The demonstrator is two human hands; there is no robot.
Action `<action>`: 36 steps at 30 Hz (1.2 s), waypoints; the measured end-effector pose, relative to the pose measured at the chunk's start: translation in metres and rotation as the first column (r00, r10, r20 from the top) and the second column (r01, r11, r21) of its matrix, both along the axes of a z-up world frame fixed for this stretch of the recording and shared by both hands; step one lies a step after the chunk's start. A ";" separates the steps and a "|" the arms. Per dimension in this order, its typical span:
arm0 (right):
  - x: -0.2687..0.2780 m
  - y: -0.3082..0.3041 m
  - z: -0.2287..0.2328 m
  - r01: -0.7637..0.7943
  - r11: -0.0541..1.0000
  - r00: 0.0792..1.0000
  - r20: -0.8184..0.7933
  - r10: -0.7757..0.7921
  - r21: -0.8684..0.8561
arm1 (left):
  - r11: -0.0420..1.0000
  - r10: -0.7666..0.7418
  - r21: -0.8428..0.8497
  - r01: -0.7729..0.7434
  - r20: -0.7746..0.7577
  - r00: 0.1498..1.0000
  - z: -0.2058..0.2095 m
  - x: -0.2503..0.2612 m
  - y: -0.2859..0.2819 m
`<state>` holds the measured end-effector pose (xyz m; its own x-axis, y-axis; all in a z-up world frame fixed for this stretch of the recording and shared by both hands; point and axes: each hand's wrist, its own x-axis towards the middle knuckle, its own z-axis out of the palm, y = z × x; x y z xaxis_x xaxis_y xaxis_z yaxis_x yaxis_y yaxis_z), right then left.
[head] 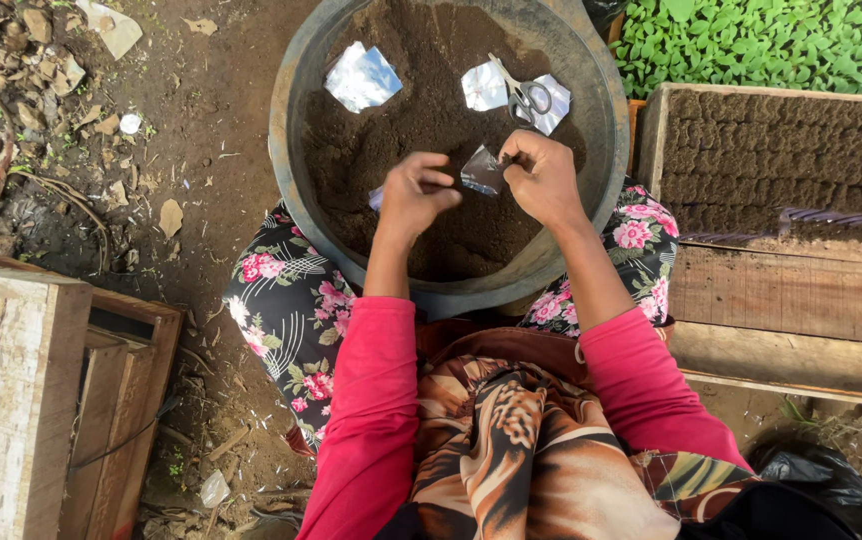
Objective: The person sits on the ground and wraps small items from a large basin of soil into small white paper packets. They fold the paper around the contents to form neat bundles and place them back into the basin. A pair of scissors is visible in the basin but is not used during the clip.
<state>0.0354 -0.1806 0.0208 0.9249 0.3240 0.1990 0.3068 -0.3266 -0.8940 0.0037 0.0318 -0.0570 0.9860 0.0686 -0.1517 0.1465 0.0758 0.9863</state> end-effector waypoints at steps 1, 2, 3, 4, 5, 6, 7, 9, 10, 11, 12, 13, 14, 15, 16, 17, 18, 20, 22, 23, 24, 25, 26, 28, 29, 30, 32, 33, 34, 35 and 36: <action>-0.003 0.007 0.010 -0.005 1.000 1.000 0.000 0.005 0.001 | 1.000 0.005 0.001 -0.005 0.000 1.000 -0.003 -0.001 -0.010; -0.007 0.014 0.020 -0.035 0.999 0.999 -0.009 0.035 0.039 | 0.992 -0.058 -0.110 0.057 0.000 0.998 -0.007 -0.001 -0.019; -0.011 0.019 0.030 -0.062 0.995 0.998 -0.017 0.063 0.076 | 0.968 -0.123 -0.221 0.122 0.009 0.992 -0.010 -0.002 -0.030; -0.009 0.022 0.022 -0.064 0.995 0.998 -0.016 0.066 0.075 | 0.968 -0.120 -0.221 0.119 0.010 0.993 -0.014 0.000 -0.028; -0.007 0.023 0.015 -0.014 0.992 1.000 -0.026 0.018 0.125 | 0.980 -0.111 -0.165 0.112 0.017 0.994 -0.018 0.002 -0.028; -0.006 0.024 0.009 0.036 0.984 0.999 -0.039 -0.030 0.173 | 0.989 -0.102 -0.108 0.104 0.024 0.995 -0.023 0.003 -0.029; -0.004 0.022 -0.010 0.038 0.984 0.999 -0.039 -0.032 0.173 | 0.988 -0.104 -0.109 0.106 0.024 0.994 -0.009 0.001 -0.028; 0.003 0.018 -0.045 -0.064 0.945 0.992 -0.123 0.025 -0.321 | 0.998 -0.040 -0.039 0.041 0.031 0.999 0.019 -0.001 -0.025; -0.006 0.025 -0.043 -0.061 0.946 0.993 -0.119 0.024 -0.319 | 0.998 -0.042 -0.037 0.043 0.035 0.999 0.025 -0.001 -0.022; -0.016 0.033 -0.041 -0.197 0.905 0.954 -0.286 0.089 -0.376 | 0.998 -0.024 0.062 0.023 0.023 0.999 0.031 -0.003 -0.019; -0.025 0.041 -0.039 -0.338 0.849 0.884 -0.448 0.137 -0.407 | 0.987 -0.006 0.162 0.004 0.012 1.000 0.037 -0.004 -0.014; -0.033 0.046 -0.018 -0.342 0.846 0.882 -0.450 0.140 -0.408 | 0.987 -0.001 0.160 0.000 0.009 1.000 0.038 -0.007 -0.013; -0.040 0.050 0.002 -0.347 0.860 0.839 -0.534 0.105 -0.375 | 0.978 0.004 0.207 -0.002 -0.006 1.000 0.039 -0.010 -0.012; -0.045 0.053 0.024 -0.338 0.877 0.790 -0.609 0.066 -0.343 | 0.967 0.001 0.256 0.003 -0.015 1.000 0.042 -0.009 -0.011; -0.037 0.045 0.015 -0.333 0.878 0.793 -0.607 0.063 -0.344 | 0.967 -0.004 0.256 0.006 -0.012 1.000 0.050 -0.007 -0.013; -0.033 0.037 0.006 -0.248 0.905 0.823 -0.568 0.010 -0.344 | 0.962 -0.025 0.273 0.023 0.001 1.000 0.057 -0.010 -0.013; -0.030 0.030 -0.004 -0.162 0.926 0.847 -0.529 -0.047 -0.341 | 0.956 -0.046 0.289 0.040 0.013 0.999 0.064 -0.013 -0.013; -0.022 0.020 -0.009 -0.093 0.942 0.900 -0.431 -0.059 -0.324 | 0.948 -0.041 0.316 0.036 0.009 0.999 0.056 -0.012 -0.013; -0.018 0.018 0.014 -0.018 0.954 0.943 -0.323 -0.083 -0.299 | 0.939 -0.042 0.341 0.036 0.010 0.999 0.050 -0.008 -0.017; -0.022 0.023 0.037 -0.052 0.950 0.954 -0.298 -0.044 -0.308 | 0.930 -0.048 0.365 0.039 0.014 0.999 0.047 -0.008 -0.019; -0.025 0.028 0.060 -0.085 0.944 0.962 -0.273 -0.005 -0.318 | 0.920 -0.053 0.389 0.042 0.018 0.998 0.044 -0.008 -0.022; -0.024 0.028 0.059 -0.083 0.945 0.962 -0.273 -0.007 -0.317 | 0.920 -0.056 0.389 0.044 0.018 0.998 0.047 -0.009 -0.024; -0.023 0.029 0.057 -0.098 0.924 0.967 -0.256 0.000 -0.370 | 0.916 -0.059 0.397 0.051 0.007 0.998 0.050 -0.011 -0.026; -0.024 0.032 0.060 -0.114 0.901 0.971 -0.240 0.012 -0.419 | 0.911 -0.059 0.408 0.056 -0.005 0.998 0.052 -0.012 -0.028; -0.026 0.033 0.064 -0.119 0.903 0.974 -0.225 0.026 -0.412 | 0.914 -0.069 0.401 0.059 0.011 0.998 0.050 -0.012 -0.029; -0.027 0.034 0.069 -0.124 0.906 0.977 -0.210 0.039 -0.405 | 0.917 -0.079 0.394 0.062 0.027 0.997 0.048 -0.012 -0.030; -0.033 0.030 0.078 -0.127 0.901 0.979 -0.196 0.048 -0.414 | 0.923 -0.078 0.379 0.067 0.014 0.997 0.049 -0.013 -0.033; -0.035 0.026 0.084 -0.129 0.896 0.982 -0.179 0.057 -0.424 | 0.928 -0.079 0.365 0.071 0.005 0.997 0.050 -0.012 -0.036; -0.036 0.024 0.092 -0.119 0.896 0.983 -0.177 0.046 -0.427 | 0.928 -0.089 0.363 0.080 0.007 0.996 0.048 -0.011 -0.038; -0.038 0.022 0.099 -0.146 0.880 0.983 -0.169 0.076 -0.451 | 0.931 -0.102 0.352 0.094 0.005 0.995 0.046 -0.009 -0.040; -0.040 0.018 0.107 -0.172 0.862 0.981 -0.161 0.107 -0.476 | 0.934 -0.115 0.342 0.107 0.004 0.993 0.044 -0.007 -0.044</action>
